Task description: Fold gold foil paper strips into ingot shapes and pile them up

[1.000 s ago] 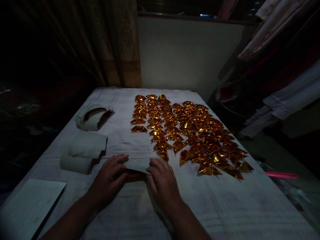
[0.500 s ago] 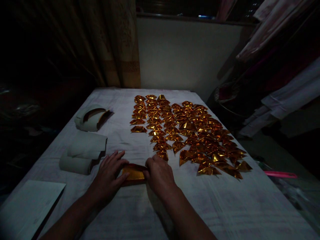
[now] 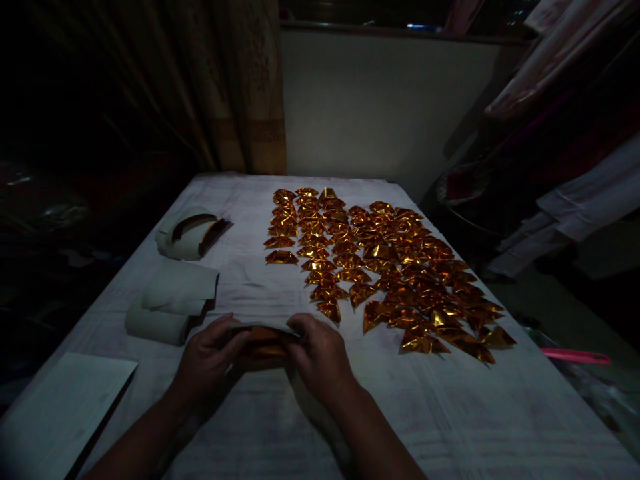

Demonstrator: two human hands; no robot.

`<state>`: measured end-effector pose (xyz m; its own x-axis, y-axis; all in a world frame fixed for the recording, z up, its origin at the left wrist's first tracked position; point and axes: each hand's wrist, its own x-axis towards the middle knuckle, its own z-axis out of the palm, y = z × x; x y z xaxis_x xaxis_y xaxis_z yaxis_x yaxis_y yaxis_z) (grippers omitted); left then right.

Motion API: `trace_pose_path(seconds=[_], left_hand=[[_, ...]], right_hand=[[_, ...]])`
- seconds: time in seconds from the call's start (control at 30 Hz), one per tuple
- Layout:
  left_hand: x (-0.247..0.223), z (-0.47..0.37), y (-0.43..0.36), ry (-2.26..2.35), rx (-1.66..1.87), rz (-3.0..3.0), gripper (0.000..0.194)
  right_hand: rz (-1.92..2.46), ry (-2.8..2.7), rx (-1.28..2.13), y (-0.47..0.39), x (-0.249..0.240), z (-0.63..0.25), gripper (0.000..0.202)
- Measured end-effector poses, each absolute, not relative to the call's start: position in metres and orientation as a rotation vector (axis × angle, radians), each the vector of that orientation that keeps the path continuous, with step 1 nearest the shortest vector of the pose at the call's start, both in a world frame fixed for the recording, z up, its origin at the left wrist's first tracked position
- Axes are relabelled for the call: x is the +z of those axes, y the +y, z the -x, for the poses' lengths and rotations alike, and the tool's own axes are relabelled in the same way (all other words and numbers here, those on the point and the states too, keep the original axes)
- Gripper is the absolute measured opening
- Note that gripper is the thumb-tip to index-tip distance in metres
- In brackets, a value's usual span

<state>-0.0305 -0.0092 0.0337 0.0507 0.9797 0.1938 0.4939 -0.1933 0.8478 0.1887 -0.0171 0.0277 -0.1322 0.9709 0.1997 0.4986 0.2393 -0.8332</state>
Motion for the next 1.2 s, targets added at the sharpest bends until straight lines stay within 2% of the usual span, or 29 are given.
trace_pose_path(seconds=[0.1,0.17,0.4,0.8,1.0,1.2], left_hand=[[0.031,0.029,-0.013,1.454,1.124,-1.608,0.029],[0.030,0.028,-0.015,1.428,1.122,-1.536,0.030],[0.036,0.025,-0.016,1.426,1.107,-1.492,0.028],[0.036,0.023,-0.020,1.391,1.073,-1.395,0.021],[0.039,0.024,-0.018,1.355,1.025,-1.345,0.026],[0.041,0.026,-0.015,1.449,0.990,-1.540,0.031]], right_hand=[[1.370,-1.437,1.085,-0.019,0.027,-0.182,0.046],[1.319,-1.272,1.227,-0.018,0.026,-0.180,0.051],[1.218,-1.008,1.326,-0.012,0.017,-0.181,0.050],[1.198,-1.022,1.297,-0.015,0.025,-0.180,0.047],[1.220,-1.067,1.273,-0.016,0.034,-0.179,0.040],[1.277,-1.146,1.167,-0.015,0.041,-0.176,0.034]])
